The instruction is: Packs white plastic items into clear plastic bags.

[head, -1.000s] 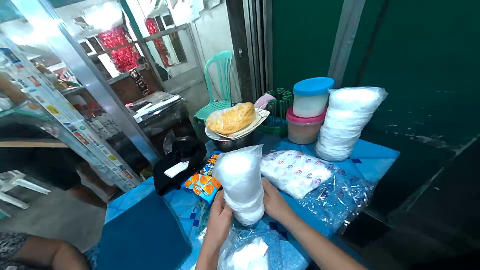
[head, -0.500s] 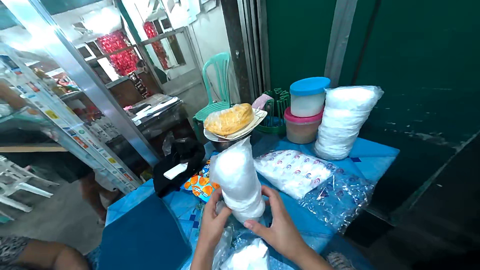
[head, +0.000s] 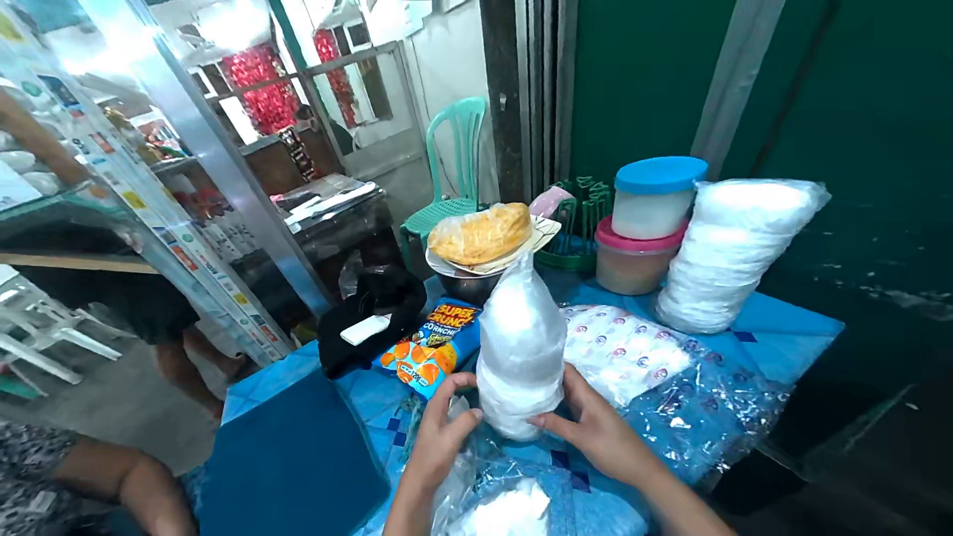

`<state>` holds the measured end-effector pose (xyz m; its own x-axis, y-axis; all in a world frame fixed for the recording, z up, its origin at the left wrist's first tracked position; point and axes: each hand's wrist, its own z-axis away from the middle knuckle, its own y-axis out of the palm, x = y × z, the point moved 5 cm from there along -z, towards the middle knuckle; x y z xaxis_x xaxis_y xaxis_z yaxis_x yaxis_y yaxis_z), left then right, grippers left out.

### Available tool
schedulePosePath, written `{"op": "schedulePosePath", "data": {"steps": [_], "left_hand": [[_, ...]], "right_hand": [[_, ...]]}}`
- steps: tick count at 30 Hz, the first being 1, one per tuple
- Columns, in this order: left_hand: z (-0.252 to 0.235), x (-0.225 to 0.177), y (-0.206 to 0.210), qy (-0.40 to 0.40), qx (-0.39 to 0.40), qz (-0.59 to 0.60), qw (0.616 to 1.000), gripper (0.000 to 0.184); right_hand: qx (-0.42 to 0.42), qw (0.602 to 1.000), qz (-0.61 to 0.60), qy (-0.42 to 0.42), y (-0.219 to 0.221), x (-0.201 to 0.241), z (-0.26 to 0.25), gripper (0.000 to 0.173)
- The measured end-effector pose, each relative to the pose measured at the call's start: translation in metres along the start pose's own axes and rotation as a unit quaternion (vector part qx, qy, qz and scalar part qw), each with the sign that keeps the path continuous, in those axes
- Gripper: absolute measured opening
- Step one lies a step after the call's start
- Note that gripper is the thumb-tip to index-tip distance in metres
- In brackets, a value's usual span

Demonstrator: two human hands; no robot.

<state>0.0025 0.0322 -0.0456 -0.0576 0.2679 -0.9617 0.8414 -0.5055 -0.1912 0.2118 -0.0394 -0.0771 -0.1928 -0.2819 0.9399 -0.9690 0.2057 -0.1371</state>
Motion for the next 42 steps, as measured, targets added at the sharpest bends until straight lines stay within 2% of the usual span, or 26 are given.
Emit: {"op": "schedulePosePath", "data": {"steps": [3, 5, 7, 10, 14, 16, 19, 21, 24, 29, 34, 36, 38, 42], "left_hand": [[0.003, -0.012, -0.001, 0.025, -0.01, 0.024, 0.999, 0.06], [0.004, -0.019, 0.004, 0.024, -0.028, 0.027, 0.999, 0.063], [0.005, -0.02, 0.011, 0.014, -0.042, 0.007, 0.999, 0.063], [0.002, -0.017, 0.019, 0.007, -0.05, -0.027, 0.998, 0.066], [0.0, -0.016, 0.018, 0.008, -0.071, -0.056, 0.996, 0.067], [0.003, -0.02, 0.014, 0.056, -0.116, -0.063, 0.99, 0.063], [0.011, -0.031, 0.003, 0.157, -0.174, -0.052, 0.971, 0.046], [0.012, -0.03, -0.001, 0.157, -0.171, -0.046, 0.972, 0.05], [0.013, -0.03, 0.005, 0.118, -0.159, -0.062, 0.978, 0.079], [0.003, -0.025, 0.004, 0.108, -0.127, -0.09, 0.982, 0.071], [0.001, -0.022, 0.001, 0.101, -0.103, -0.117, 0.983, 0.074], [0.001, -0.023, 0.0, 0.09, -0.094, -0.113, 0.985, 0.076], [0.001, -0.026, -0.003, 0.087, -0.087, -0.094, 0.988, 0.075], [0.002, -0.027, -0.012, 0.082, -0.044, -0.081, 0.992, 0.076]], "right_hand": [[0.042, 0.995, -0.084, -0.023, -0.003, 0.003, 0.003, 0.067], [0.012, 0.985, -0.17, -0.003, 0.003, 0.009, 0.006, 0.061], [-0.038, 0.981, -0.185, 0.037, 0.01, 0.012, 0.005, 0.057], [-0.081, 0.988, -0.121, 0.045, 0.021, 0.016, 0.004, 0.048], [-0.107, 0.994, -0.028, 0.014, 0.032, 0.016, 0.01, 0.051], [-0.098, 0.995, 0.003, -0.007, 0.033, 0.012, 0.015, 0.055], [-0.11, 0.993, 0.041, -0.023, 0.03, 0.013, 0.02, 0.065], [-0.14, 0.985, 0.065, -0.078, 0.028, 0.021, 0.023, 0.073], [-0.129, 0.975, 0.116, -0.141, 0.03, 0.036, 0.022, 0.067], [-0.143, 0.963, 0.169, -0.154, 0.037, 0.028, 0.023, 0.059], [-0.137, 0.955, 0.212, -0.156, 0.032, 0.024, 0.025, 0.055], [-0.119, 0.963, 0.187, -0.156, 0.027, 0.025, 0.023, 0.048], [-0.079, 0.983, 0.094, -0.135, 0.018, 0.028, 0.017, 0.038], [-0.07, 0.994, -0.079, -0.006, 0.007, 0.02, 0.007, 0.039]]}}
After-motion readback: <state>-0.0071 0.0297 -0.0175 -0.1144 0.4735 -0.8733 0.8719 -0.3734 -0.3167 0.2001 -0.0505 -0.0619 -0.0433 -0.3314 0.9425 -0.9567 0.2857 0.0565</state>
